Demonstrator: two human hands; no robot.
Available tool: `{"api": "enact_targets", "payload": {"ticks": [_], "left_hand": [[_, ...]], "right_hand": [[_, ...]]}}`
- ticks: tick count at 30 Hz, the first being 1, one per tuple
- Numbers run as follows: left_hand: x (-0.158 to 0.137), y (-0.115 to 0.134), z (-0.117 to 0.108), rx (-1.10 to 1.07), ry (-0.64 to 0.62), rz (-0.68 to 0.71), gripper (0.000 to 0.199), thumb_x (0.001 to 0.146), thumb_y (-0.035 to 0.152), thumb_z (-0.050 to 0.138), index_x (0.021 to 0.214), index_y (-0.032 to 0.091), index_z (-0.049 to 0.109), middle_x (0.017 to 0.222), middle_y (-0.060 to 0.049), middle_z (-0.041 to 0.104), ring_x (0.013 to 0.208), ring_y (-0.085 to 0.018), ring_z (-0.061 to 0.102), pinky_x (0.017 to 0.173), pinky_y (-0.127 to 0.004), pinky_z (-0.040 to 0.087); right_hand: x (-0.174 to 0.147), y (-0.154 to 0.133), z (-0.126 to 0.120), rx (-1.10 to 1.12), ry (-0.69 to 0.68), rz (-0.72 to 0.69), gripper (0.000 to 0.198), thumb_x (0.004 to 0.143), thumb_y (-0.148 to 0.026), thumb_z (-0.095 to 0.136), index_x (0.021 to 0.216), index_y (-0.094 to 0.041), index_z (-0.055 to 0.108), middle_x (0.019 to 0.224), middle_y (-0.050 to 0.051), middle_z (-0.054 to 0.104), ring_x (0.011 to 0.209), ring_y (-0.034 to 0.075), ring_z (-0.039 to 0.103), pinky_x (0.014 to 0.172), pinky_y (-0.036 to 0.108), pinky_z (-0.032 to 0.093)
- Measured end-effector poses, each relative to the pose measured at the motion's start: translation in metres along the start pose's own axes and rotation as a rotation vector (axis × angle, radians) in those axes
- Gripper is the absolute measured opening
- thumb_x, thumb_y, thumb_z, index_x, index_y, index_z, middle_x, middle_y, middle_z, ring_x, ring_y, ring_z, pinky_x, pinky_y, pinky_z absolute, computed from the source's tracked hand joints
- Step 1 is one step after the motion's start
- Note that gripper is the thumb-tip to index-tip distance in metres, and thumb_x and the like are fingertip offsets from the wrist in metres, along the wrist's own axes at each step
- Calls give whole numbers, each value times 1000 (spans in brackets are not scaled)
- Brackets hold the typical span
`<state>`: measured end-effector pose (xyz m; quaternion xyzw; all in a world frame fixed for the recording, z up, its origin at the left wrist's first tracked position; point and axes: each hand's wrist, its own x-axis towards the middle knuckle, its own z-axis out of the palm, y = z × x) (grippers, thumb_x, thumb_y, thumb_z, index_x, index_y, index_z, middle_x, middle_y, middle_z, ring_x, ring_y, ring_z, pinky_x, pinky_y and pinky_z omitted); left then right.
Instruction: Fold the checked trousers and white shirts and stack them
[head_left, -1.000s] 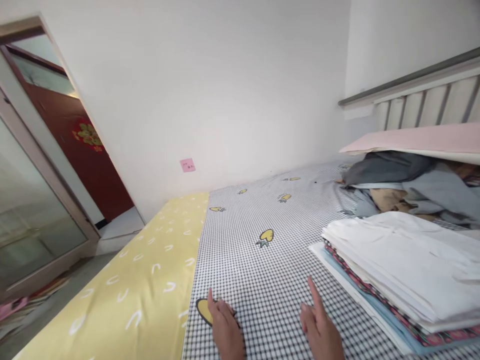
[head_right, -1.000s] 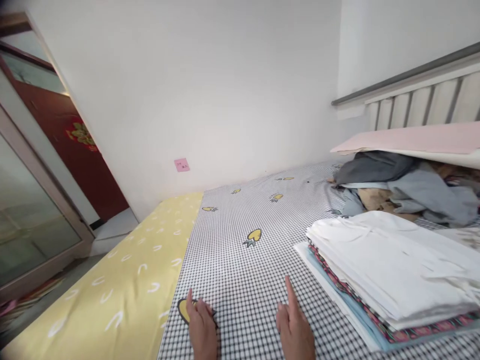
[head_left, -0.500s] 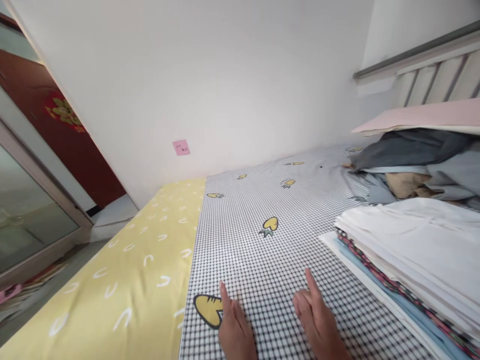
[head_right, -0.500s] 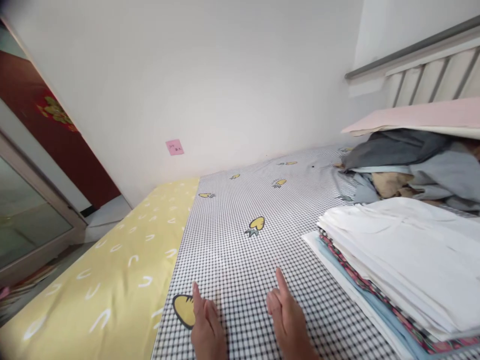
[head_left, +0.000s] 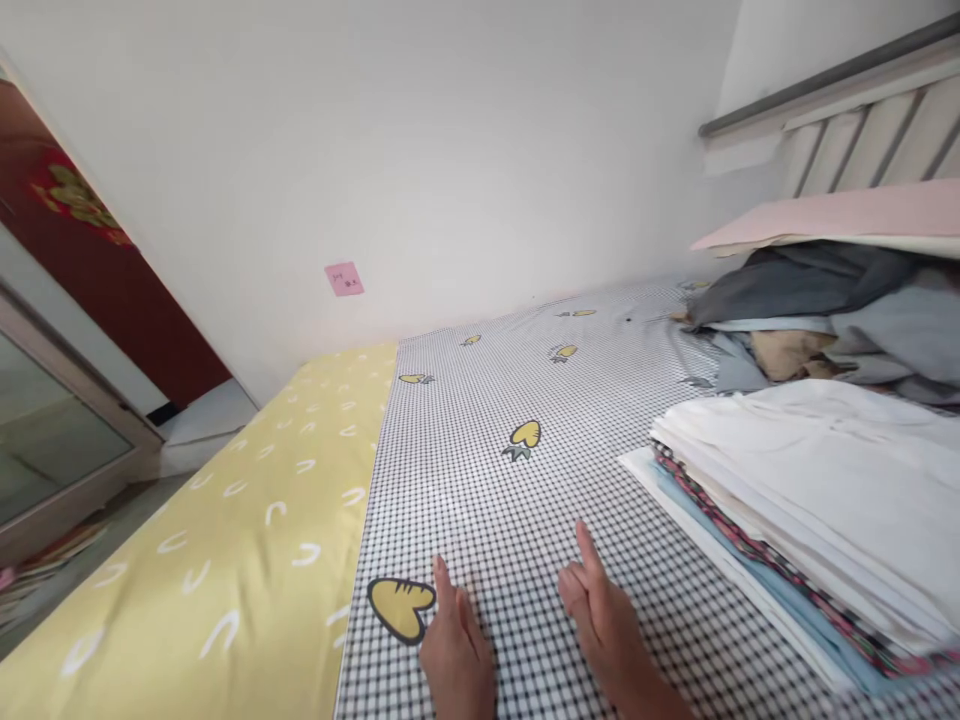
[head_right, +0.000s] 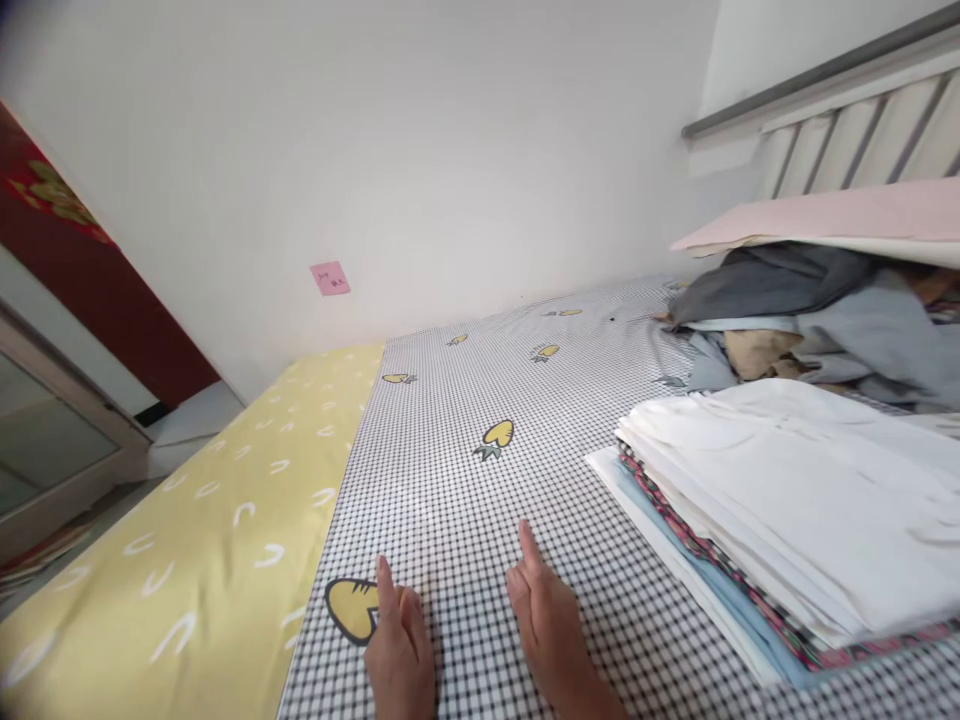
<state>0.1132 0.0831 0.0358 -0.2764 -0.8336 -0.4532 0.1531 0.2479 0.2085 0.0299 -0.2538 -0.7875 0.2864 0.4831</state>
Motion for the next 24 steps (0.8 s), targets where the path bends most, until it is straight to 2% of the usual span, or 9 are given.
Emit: {"api": "enact_targets", "payload": {"ticks": [4, 9, 14, 18, 21, 24], "left_hand": [[2, -2, 0, -2, 3, 47, 57, 101, 42, 34, 139, 4, 52, 54, 2, 57, 48, -16, 53, 52, -29, 40], [0, -1, 0, 38, -8, 25, 57, 102, 40, 30, 144, 5, 48, 52, 2, 56, 49, -17, 53, 55, -29, 39], [5, 9, -11, 57, -76, -118, 60, 102, 40, 26, 152, 10, 37, 54, 2, 57, 47, -17, 51, 52, -28, 35], [12, 16, -19, 77, -74, -231, 61, 102, 41, 28, 156, 11, 29, 59, 0, 61, 44, -16, 50, 51, -27, 32], [12, 14, -22, 94, -102, -211, 61, 102, 40, 26, 155, 10, 31, 55, 1, 57, 45, -16, 51, 51, -27, 31], [7, 11, -23, 138, -152, -122, 60, 102, 40, 24, 152, 10, 38, 49, 3, 51, 45, -17, 49, 51, -28, 31]], "right_hand": [[1, -1, -1, 9, -26, 21, 63, 105, -27, 33, 163, -16, 10, 60, -8, 43, 49, 13, 47, 45, 23, 43], [-1, -6, -5, 42, 61, 31, 63, 105, -32, 36, 162, -17, 14, 58, -10, 41, 46, 13, 45, 44, 23, 43], [-7, -3, -12, 63, 142, 121, 64, 105, -38, 36, 162, -15, 17, 56, -9, 42, 45, 13, 44, 44, 23, 43], [-12, 2, -20, 49, 136, 155, 65, 105, -40, 37, 162, -15, 17, 56, -9, 43, 45, 13, 44, 45, 24, 42], [-19, 8, -25, 26, 146, 168, 65, 104, -42, 38, 161, -17, 20, 56, -10, 37, 43, 13, 41, 42, 24, 38], [-24, 14, -28, -7, 128, 138, 65, 104, -42, 38, 161, -18, 20, 54, -11, 31, 41, 13, 34, 38, 24, 31]]}}
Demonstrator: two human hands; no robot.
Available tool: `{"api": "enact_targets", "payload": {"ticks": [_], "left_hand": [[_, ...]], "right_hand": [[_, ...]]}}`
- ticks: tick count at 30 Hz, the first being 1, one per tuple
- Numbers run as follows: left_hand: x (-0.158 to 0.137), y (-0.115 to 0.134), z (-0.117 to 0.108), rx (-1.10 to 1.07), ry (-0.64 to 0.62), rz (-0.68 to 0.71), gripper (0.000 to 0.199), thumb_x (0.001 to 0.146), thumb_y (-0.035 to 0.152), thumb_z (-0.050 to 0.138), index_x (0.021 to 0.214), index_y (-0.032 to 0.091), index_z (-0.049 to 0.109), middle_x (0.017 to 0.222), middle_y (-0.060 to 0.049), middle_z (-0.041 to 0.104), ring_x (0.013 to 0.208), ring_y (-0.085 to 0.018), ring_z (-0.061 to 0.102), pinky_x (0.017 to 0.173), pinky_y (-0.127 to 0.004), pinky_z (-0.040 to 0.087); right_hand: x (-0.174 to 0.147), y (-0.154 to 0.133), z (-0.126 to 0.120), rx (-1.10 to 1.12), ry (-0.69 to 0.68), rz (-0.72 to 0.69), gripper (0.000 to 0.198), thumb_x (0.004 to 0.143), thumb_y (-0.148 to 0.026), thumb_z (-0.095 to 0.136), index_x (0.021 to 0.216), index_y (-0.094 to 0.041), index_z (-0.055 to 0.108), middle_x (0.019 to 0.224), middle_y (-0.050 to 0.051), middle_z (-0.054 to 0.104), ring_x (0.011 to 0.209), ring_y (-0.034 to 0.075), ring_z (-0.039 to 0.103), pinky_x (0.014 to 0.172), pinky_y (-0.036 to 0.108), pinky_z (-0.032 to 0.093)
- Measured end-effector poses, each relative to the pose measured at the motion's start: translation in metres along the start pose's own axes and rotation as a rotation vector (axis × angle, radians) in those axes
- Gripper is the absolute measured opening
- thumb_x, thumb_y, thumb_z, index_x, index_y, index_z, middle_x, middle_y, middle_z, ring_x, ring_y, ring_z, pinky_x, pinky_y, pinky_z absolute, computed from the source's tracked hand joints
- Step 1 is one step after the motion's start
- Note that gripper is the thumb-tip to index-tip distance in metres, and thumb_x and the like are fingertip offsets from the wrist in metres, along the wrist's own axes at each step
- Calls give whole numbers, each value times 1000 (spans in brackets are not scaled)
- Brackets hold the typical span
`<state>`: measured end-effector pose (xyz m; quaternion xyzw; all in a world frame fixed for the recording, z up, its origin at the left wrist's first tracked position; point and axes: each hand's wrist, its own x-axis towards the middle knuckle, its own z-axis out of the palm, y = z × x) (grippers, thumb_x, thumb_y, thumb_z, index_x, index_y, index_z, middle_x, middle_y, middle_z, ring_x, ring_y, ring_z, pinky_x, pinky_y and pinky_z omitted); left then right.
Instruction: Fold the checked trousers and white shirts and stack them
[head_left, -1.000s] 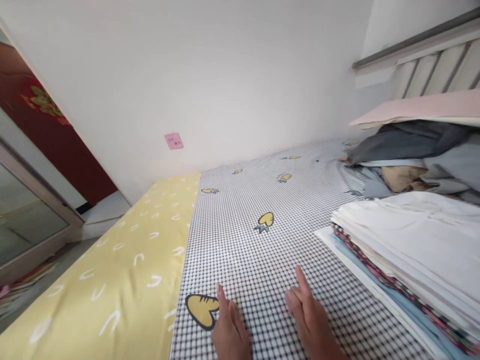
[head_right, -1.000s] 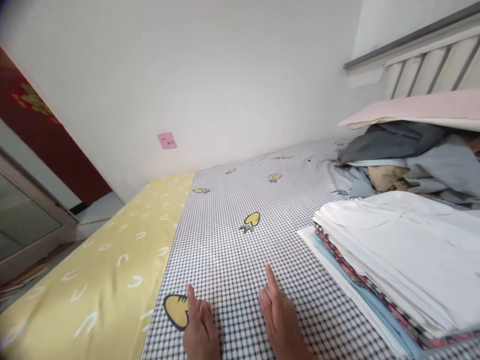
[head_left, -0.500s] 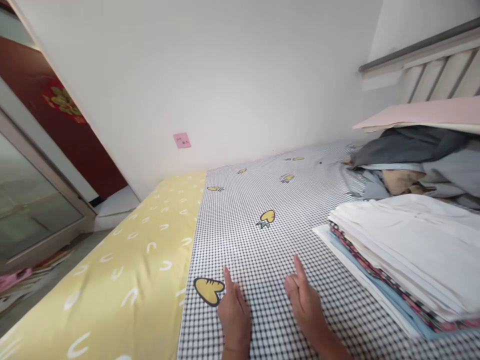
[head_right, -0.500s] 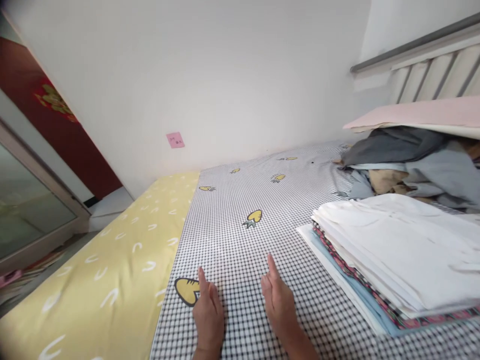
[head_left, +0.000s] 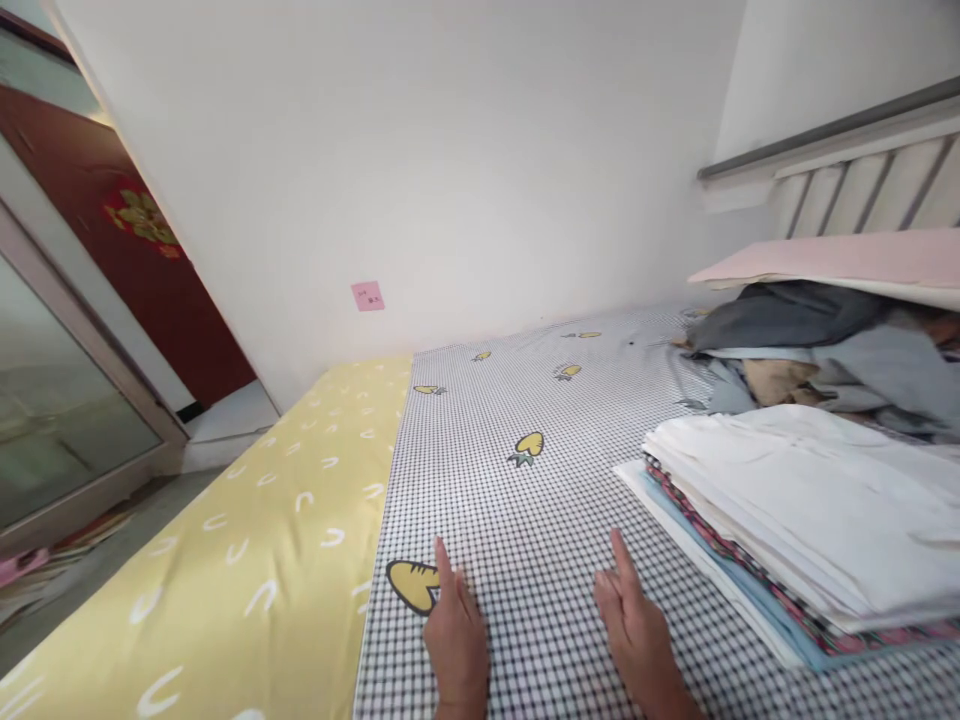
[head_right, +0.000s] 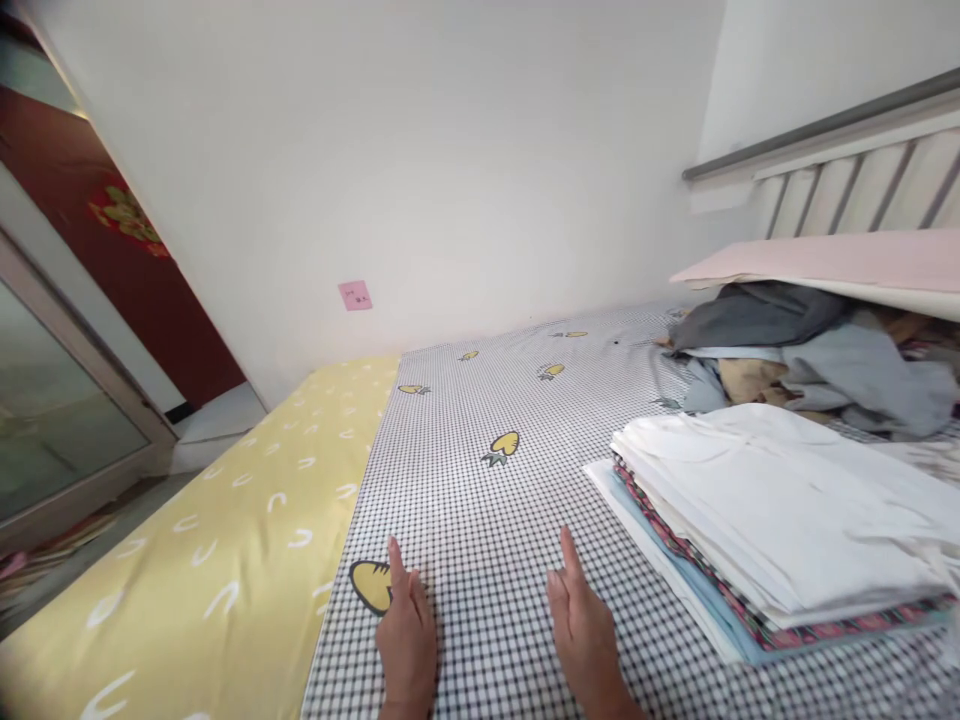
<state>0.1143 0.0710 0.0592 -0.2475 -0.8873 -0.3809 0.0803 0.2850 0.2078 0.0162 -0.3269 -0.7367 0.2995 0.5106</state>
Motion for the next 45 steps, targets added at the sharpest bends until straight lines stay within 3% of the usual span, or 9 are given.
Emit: {"api": "enact_targets", "payload": {"ticks": [3, 9, 13, 18, 24, 31, 35, 45], "left_hand": [[-3, -1, -1, 55, -37, 62, 59, 102, 39, 23, 150, 11, 42, 51, 2, 53, 49, -17, 53, 55, -29, 34], [-4, 0, -2, 81, -34, 36, 59, 102, 38, 23, 151, 12, 40, 50, 1, 53, 48, -19, 52, 54, -29, 34], [-8, -1, -3, 71, -10, 106, 57, 102, 36, 23, 149, 12, 44, 54, 1, 56, 50, -18, 54, 57, -29, 35], [-9, -5, -2, 85, 65, 57, 57, 102, 37, 24, 149, 12, 45, 47, 3, 49, 44, -18, 50, 53, -28, 31], [-10, -17, 5, 100, 121, 185, 52, 101, 36, 31, 141, 11, 55, 49, 1, 54, 45, -17, 51, 53, -28, 34], [-12, -19, 8, 135, 202, 311, 49, 102, 31, 32, 139, 9, 55, 47, 3, 54, 41, -14, 48, 49, -25, 32], [-11, -20, 9, 165, 220, 385, 46, 103, 28, 34, 139, 7, 54, 50, 4, 57, 43, -13, 51, 49, -24, 35], [-13, -12, 6, 201, 264, 430, 47, 103, 25, 31, 139, 4, 53, 48, 4, 56, 43, -14, 53, 50, -25, 35]], "right_hand": [[0, 3, 0, -36, 0, -86, 63, 105, -40, 37, 162, -18, 20, 54, -10, 32, 41, 13, 32, 38, 23, 29], [5, -3, 1, -96, 39, -207, 58, 105, -36, 36, 160, -19, 25, 55, -10, 35, 43, 13, 37, 40, 23, 30], [6, -8, -2, -88, -11, -179, 60, 106, -33, 37, 161, -18, 19, 57, -10, 38, 44, 12, 39, 42, 22, 34], [6, -8, -1, -69, 32, -192, 58, 105, -34, 36, 160, -18, 25, 57, -9, 40, 45, 13, 40, 42, 22, 35], [8, -14, -5, -75, -15, -161, 60, 105, -32, 37, 161, -16, 22, 56, -9, 39, 45, 12, 40, 41, 22, 35], [10, -15, -8, -89, -31, -193, 63, 105, -30, 37, 162, -14, 17, 55, -11, 35, 41, 11, 36, 39, 21, 32], [9, -14, -8, -90, -19, -186, 62, 104, -31, 38, 161, -12, 22, 54, -10, 37, 42, 12, 38, 41, 22, 35], [8, -13, -7, -108, -8, -174, 61, 104, -33, 37, 160, -11, 24, 54, -10, 39, 43, 12, 40, 42, 23, 35]]}}
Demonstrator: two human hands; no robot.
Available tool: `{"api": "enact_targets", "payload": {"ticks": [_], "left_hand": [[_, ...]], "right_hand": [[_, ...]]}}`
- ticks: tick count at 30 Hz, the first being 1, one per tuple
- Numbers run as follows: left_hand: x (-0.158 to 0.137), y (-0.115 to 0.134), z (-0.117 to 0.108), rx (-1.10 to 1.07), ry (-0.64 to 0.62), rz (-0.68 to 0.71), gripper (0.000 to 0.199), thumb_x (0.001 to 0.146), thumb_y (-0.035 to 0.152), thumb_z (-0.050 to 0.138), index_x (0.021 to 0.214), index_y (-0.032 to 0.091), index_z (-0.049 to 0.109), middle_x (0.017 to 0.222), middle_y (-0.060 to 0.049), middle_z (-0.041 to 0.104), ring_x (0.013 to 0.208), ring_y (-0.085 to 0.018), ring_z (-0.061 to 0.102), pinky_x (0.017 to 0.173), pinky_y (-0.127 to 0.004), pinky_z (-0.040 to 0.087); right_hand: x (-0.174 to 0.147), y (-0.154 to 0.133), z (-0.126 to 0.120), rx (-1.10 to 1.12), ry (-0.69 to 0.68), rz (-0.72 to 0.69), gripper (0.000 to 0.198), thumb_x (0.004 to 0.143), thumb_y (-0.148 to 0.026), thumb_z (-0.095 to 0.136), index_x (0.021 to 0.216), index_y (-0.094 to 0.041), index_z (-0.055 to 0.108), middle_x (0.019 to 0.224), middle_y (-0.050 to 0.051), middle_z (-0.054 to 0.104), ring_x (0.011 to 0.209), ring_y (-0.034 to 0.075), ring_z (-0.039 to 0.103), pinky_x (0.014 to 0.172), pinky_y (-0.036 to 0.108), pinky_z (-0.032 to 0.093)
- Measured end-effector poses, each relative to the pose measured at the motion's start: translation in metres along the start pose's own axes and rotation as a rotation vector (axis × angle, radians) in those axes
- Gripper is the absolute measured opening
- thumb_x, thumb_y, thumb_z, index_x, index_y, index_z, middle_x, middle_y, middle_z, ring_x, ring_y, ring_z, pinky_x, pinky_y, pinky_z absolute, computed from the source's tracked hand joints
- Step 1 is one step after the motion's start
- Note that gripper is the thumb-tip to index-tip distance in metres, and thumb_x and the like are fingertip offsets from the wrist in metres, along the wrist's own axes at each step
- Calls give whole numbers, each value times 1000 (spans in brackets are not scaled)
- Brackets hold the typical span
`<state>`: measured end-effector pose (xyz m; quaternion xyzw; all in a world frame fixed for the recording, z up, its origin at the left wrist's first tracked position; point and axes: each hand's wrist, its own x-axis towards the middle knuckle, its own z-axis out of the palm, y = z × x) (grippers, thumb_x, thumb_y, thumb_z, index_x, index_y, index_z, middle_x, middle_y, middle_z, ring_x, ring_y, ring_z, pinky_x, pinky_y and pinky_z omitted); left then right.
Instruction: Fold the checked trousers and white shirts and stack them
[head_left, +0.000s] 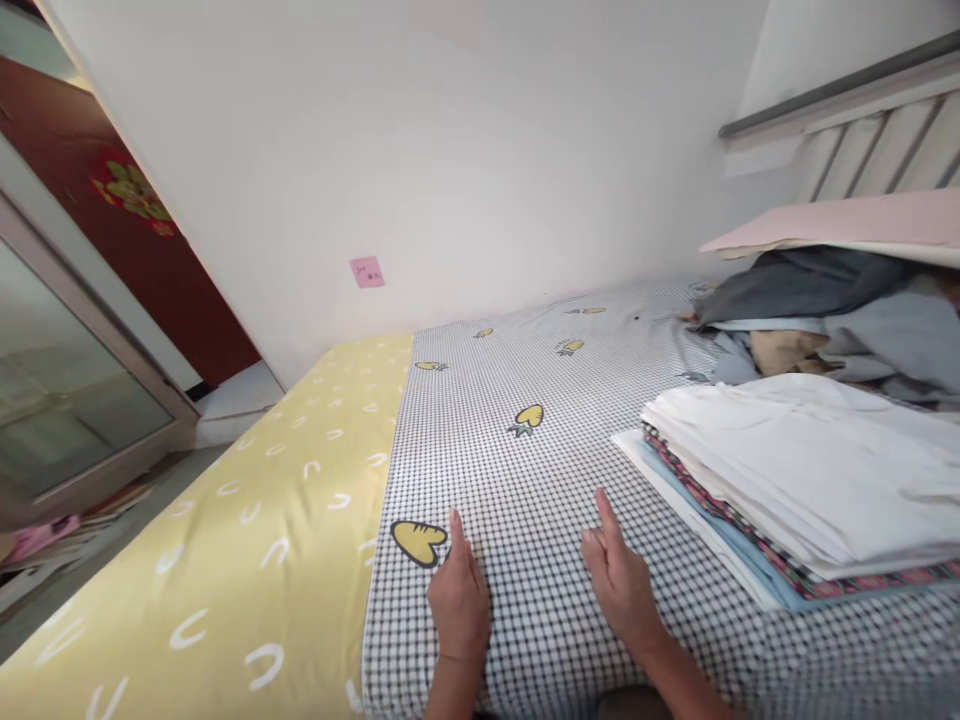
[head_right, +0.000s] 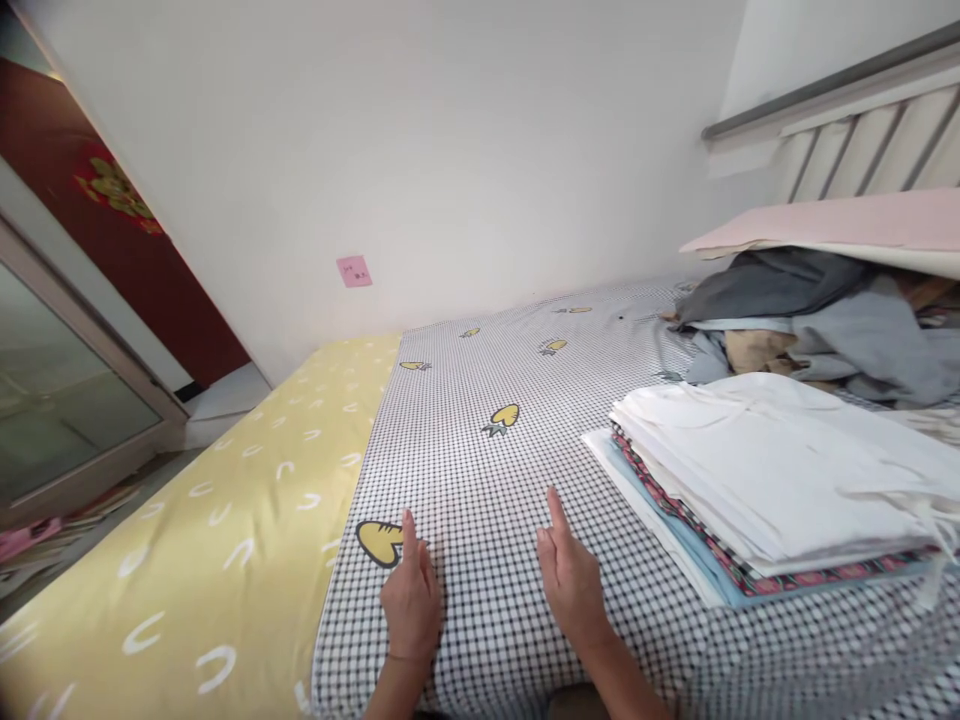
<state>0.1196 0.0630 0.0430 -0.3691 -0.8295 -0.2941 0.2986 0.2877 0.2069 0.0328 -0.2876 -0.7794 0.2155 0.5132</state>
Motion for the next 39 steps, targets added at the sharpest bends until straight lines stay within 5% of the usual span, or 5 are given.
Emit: {"api": "enact_targets", "payload": {"ticks": [9, 24, 39], "left_hand": [[-2, -4, 1, -30, -145, -90, 48, 102, 27, 33, 145, 10, 48, 51, 2, 58, 46, -15, 55, 52, -25, 35], [-4, -8, 6, -18, 7, 23, 46, 101, 25, 39, 143, 9, 50, 51, 5, 57, 41, -13, 50, 48, -25, 34], [-1, 0, -2, -46, -199, -151, 51, 102, 28, 32, 148, 10, 45, 57, 0, 63, 50, -15, 57, 56, -26, 38]], "right_hand": [[4, -5, -3, -40, 8, -51, 60, 105, -29, 38, 160, -11, 23, 56, -10, 42, 44, 12, 42, 43, 22, 37], [4, -5, -3, -49, 17, -81, 61, 105, -27, 38, 161, -12, 20, 56, -9, 44, 45, 12, 43, 43, 21, 37], [2, -4, -4, -20, -25, -12, 61, 105, -30, 37, 160, -11, 21, 55, -10, 44, 45, 13, 46, 46, 23, 41]]}}
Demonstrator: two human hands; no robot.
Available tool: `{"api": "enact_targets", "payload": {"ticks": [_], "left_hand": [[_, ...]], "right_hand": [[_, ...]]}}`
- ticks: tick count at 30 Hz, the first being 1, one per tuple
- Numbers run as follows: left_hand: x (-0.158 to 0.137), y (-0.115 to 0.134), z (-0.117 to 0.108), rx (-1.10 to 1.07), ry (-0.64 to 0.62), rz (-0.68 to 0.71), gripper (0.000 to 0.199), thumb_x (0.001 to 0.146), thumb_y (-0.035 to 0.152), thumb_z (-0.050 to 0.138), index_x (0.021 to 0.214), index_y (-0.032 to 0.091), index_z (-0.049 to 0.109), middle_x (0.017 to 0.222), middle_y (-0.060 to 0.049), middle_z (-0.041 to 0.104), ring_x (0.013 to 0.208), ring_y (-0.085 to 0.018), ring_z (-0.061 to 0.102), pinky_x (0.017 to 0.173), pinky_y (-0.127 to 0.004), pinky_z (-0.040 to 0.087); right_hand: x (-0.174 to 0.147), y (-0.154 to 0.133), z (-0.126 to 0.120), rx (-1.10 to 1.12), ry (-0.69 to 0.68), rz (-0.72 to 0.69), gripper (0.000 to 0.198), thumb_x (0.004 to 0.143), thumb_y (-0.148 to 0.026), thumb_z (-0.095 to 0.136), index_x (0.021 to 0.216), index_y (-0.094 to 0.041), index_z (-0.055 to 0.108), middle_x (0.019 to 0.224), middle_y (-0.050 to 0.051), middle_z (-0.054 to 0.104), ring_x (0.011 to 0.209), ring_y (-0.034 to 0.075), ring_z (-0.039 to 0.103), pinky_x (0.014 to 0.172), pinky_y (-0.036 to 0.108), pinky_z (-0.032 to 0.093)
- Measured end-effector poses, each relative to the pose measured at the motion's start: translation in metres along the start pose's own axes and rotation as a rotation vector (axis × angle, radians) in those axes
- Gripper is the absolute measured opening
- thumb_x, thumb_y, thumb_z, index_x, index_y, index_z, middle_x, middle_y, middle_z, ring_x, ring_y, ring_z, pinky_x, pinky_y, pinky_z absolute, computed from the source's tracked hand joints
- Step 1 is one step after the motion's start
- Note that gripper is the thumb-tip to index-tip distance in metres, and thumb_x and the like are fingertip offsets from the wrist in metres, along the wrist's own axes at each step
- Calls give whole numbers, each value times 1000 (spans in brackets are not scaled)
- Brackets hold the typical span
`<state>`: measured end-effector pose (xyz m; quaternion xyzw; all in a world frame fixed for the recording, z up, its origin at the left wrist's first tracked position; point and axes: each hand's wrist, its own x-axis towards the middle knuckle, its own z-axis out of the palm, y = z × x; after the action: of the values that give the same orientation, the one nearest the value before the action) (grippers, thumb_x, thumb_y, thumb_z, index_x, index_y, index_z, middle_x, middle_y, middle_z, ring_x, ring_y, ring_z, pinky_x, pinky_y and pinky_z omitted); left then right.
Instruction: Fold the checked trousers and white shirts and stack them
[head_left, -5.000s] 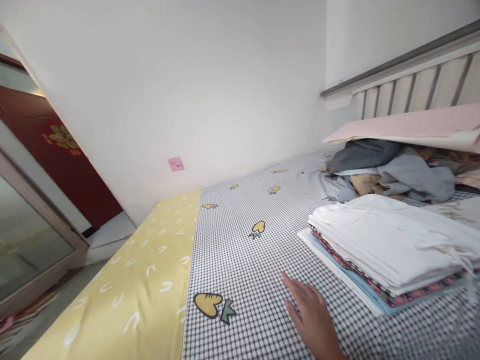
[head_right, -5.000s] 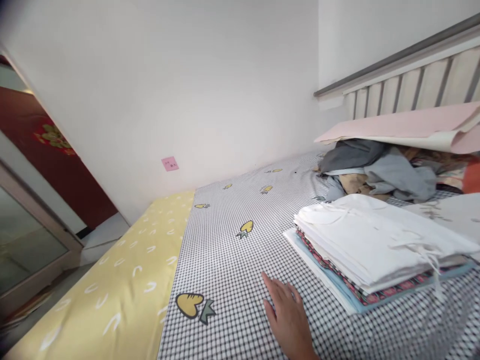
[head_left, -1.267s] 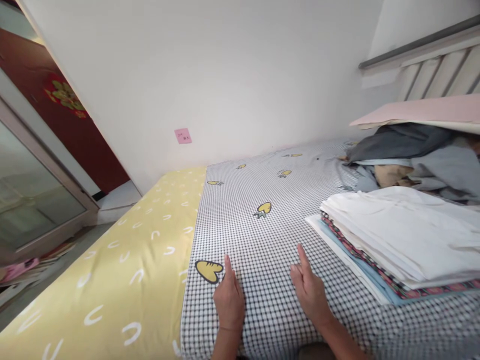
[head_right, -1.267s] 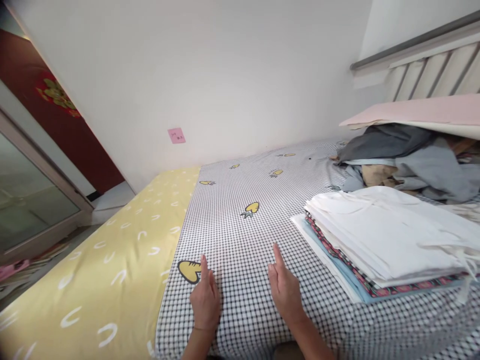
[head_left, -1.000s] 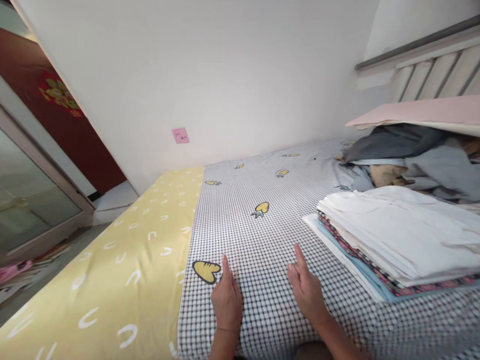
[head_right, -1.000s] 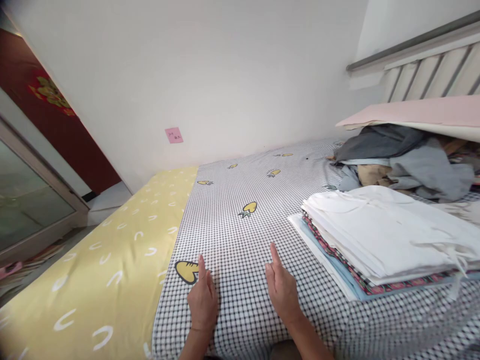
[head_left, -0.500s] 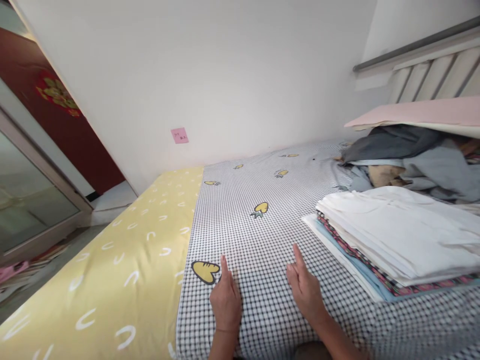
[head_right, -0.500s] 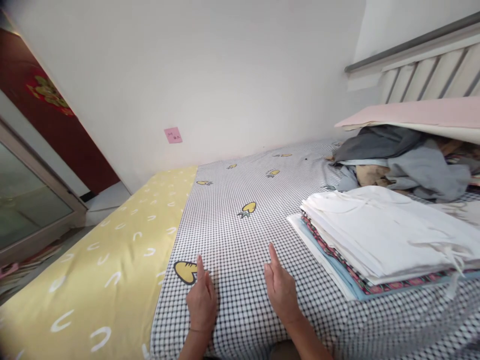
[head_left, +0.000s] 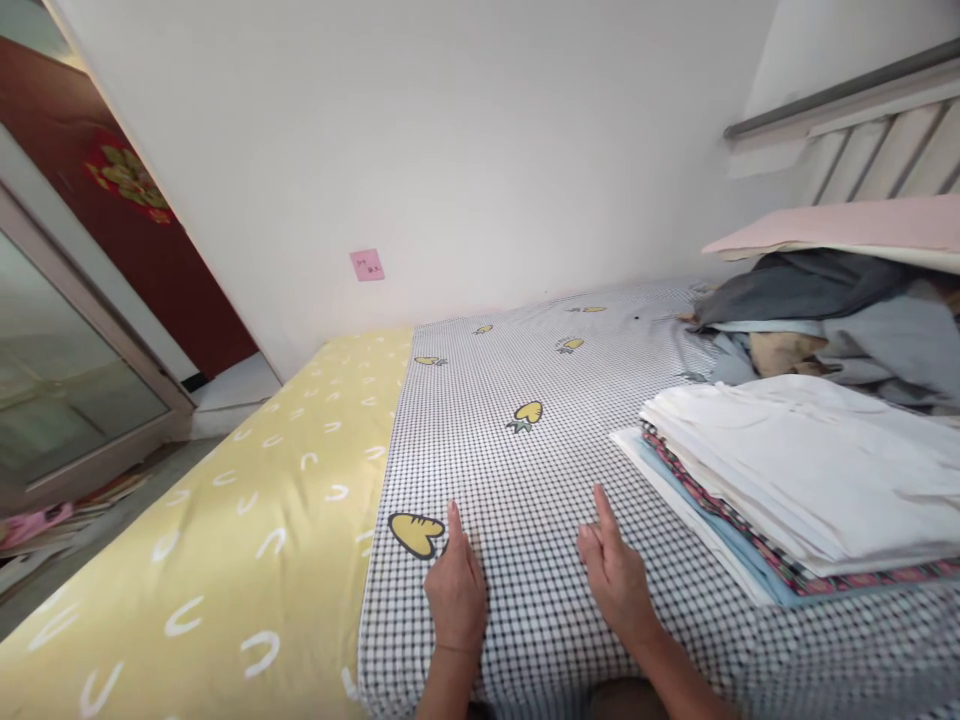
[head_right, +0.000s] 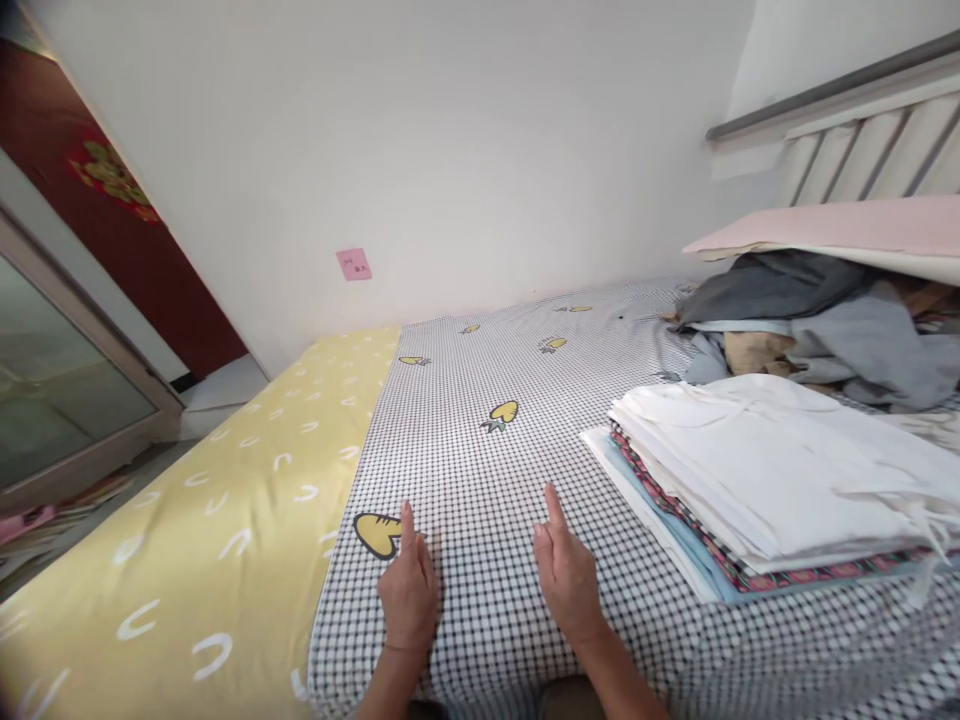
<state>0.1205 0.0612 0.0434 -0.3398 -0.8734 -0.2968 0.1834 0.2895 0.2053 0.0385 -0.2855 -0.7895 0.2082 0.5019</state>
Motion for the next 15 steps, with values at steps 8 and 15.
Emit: {"api": "enact_targets", "payload": {"ticks": [8, 15], "left_hand": [[1, 5, -3, 34, -70, -8, 52, 101, 23, 33, 151, 13, 40, 58, 1, 63, 50, -14, 54, 55, -25, 36], [0, 2, 2, 70, -76, 29, 52, 102, 22, 33, 153, 15, 38, 66, 1, 68, 51, -12, 55, 55, -26, 35]], "right_hand": [[-3, 6, 1, 22, -19, 23, 63, 105, -34, 37, 161, -12, 20, 54, -10, 46, 42, 13, 44, 44, 23, 39], [-4, 10, 5, -4, -5, 22, 63, 104, -37, 37, 160, -10, 22, 52, -9, 48, 41, 13, 46, 44, 24, 40]]}}
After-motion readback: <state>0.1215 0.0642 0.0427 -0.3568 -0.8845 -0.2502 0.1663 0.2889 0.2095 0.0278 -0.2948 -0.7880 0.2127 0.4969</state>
